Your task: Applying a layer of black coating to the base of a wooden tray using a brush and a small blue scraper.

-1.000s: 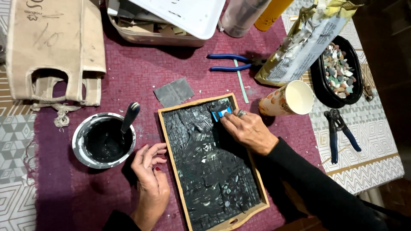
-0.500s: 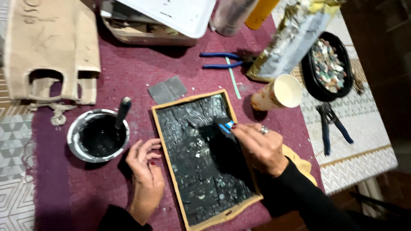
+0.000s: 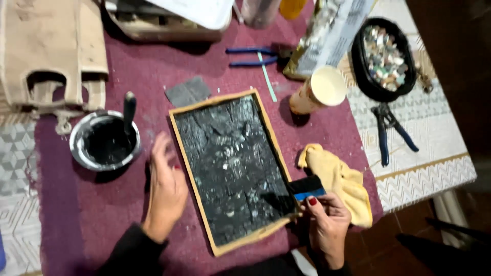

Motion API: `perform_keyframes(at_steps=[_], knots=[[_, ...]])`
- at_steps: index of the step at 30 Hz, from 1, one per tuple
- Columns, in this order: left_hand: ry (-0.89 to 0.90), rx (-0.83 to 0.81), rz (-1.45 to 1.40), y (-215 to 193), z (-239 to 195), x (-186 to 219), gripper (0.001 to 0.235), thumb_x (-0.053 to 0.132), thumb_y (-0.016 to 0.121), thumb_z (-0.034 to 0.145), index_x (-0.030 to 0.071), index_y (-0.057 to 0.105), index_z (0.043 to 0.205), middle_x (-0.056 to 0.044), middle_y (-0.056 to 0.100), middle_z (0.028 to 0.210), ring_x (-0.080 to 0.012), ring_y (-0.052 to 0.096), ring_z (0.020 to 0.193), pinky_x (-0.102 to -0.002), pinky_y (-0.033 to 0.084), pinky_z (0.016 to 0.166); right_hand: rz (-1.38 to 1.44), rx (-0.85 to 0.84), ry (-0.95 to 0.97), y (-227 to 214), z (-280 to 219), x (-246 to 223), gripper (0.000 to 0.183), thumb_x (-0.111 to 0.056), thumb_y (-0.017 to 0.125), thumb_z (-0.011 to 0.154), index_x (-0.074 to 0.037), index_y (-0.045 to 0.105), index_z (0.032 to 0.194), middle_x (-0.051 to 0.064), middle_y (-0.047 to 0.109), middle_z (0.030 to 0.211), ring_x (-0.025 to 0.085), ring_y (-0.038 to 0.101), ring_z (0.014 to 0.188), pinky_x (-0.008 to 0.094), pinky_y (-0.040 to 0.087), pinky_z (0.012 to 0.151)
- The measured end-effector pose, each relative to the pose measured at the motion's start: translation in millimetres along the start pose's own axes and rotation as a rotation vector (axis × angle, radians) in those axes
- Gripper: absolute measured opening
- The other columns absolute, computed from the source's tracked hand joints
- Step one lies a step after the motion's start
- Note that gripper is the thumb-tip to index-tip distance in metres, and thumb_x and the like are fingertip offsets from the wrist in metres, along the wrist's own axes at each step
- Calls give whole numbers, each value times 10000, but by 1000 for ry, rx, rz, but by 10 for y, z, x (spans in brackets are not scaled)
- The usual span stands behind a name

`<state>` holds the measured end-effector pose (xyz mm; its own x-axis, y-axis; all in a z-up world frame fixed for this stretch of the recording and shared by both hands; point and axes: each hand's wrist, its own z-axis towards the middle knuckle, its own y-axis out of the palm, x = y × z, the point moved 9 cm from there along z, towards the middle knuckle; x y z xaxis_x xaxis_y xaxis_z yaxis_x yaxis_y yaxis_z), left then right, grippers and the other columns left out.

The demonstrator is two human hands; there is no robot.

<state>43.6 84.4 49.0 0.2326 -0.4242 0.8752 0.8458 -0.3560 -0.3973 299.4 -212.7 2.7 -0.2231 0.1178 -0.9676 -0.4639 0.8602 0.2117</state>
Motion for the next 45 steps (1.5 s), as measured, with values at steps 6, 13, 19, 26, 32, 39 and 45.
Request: perform_keyframes(at_steps=[6,13,19,26,32,39,45], knots=[[240,-37,416,251,405,384,757,-215,411,738,-145,270,1478,-401,340,1512,-541,284,1467,-615,225,1249,215,-60,242,-164,-401,-17,247,1,614,929,117,624,1148,166,667,954,166,606,798,278,477,766],[278,-140,533,602,1239,142,471,-145,533,779,-99,597,1244,-245,655,1190,-383,602,1154,-527,405,1111,695,-419,486,46,-713,253,272,-43,737,914,51,634,1148,203,735,1079,451,646,1175,721,361,1094],[133,-320,449,860,1403,-130,179,18,549,996,-49,715,988,-191,648,858,-323,618,662,-487,557,688,798,-307,594,687,-880,-121,239,-33,704,905,39,618,1116,135,725,946,329,674,1072,830,207,1154],[232,-256,321,826,1453,-72,249,3,589,902,-24,763,1078,-166,681,935,-356,645,789,-454,528,747,691,-359,496,742,-837,-154,250,-43,743,885,26,639,1101,114,714,853,213,685,825,765,280,1164],[112,-238,322,767,1468,-21,306,1,512,852,-72,728,1055,-272,701,981,-445,672,807,-525,531,760,567,-426,426,810,-701,-443,387,-39,775,875,57,588,1201,174,678,1110,292,679,999,649,441,1099],[147,-180,443,341,1028,374,317,25,493,890,-140,605,1137,-317,543,901,-433,507,723,-545,428,756,20,-366,249,315,-8,-779,278,-29,641,904,42,702,1166,232,781,1000,290,760,845,362,593,788],[70,-334,205,-205,290,986,600,39,445,903,-19,408,1499,-206,563,1018,-325,528,834,-417,432,796,48,-401,346,173,400,-872,259,36,634,902,48,679,1157,86,684,880,15,392,564,152,301,474]])
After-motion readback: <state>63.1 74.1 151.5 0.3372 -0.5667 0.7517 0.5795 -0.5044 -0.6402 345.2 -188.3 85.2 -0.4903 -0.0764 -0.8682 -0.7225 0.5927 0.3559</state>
